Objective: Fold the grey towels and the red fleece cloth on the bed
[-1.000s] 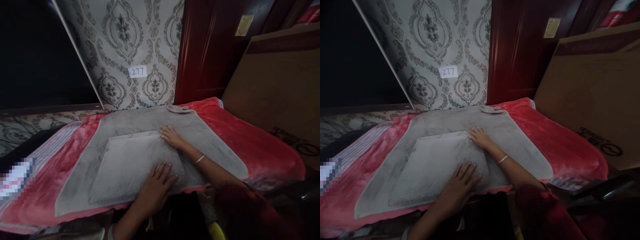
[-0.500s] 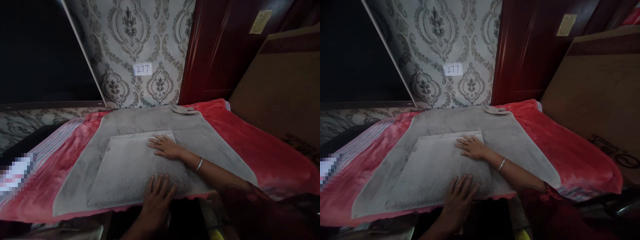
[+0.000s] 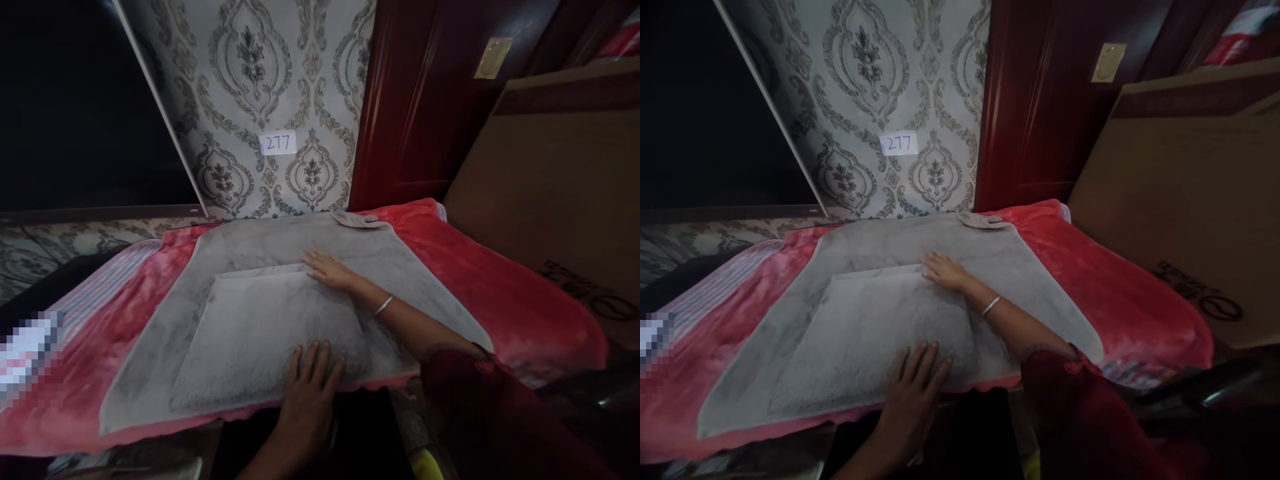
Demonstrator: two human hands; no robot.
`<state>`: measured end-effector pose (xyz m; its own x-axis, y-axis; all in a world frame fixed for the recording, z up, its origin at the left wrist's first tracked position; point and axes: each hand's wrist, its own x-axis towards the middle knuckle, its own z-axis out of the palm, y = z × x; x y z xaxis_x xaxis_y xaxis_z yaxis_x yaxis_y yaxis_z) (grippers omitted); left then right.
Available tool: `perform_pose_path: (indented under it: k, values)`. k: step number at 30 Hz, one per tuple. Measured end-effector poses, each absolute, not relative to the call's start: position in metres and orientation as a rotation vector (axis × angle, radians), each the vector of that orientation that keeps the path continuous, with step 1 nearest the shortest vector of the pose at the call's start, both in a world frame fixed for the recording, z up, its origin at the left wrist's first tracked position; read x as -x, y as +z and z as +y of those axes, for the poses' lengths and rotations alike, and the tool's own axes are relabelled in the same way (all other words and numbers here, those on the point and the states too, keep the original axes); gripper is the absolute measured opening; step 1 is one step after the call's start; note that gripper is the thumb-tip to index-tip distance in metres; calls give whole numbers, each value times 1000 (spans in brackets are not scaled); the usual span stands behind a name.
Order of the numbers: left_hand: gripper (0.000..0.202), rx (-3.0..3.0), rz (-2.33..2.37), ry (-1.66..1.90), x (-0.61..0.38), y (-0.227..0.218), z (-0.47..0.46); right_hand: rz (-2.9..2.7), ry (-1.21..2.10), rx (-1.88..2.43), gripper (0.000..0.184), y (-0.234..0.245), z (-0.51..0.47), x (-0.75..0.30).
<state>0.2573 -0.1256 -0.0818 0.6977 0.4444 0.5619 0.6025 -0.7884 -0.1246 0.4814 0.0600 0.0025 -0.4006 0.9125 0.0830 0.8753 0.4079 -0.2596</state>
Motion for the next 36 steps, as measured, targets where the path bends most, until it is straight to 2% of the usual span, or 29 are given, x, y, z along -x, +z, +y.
perform_pose_path:
  k: [5,10,15,24,31,34,36]
  values:
    - [59,2690,-763,-710,-285,-65,-132,-2404,190,1538,54,14,8,-514]
    - [56,2682,-706,-646,-316,-80,-135,-2570,247,1480,52,-7,-34,-504]
    - [57,2565,-679,-583,-318,-98,-141,-2566,244,1492,56,-26,-19,-499]
    - [55,2554,-639,-568,-313,-99,-139,-2416,218,1707,54,-25,29,-499]
    - [58,2753,-644,-572,-303,-76,-144,-2311,164,1854,56,-13,21,-492]
    - [58,2775,-704,-658,-282,-62,-148,-2398,45,1670,55,-1,1,-472]
    - [61,2718,-835,-701,-265,-60,-149,-2555,87,1456,52,1,-13,-454]
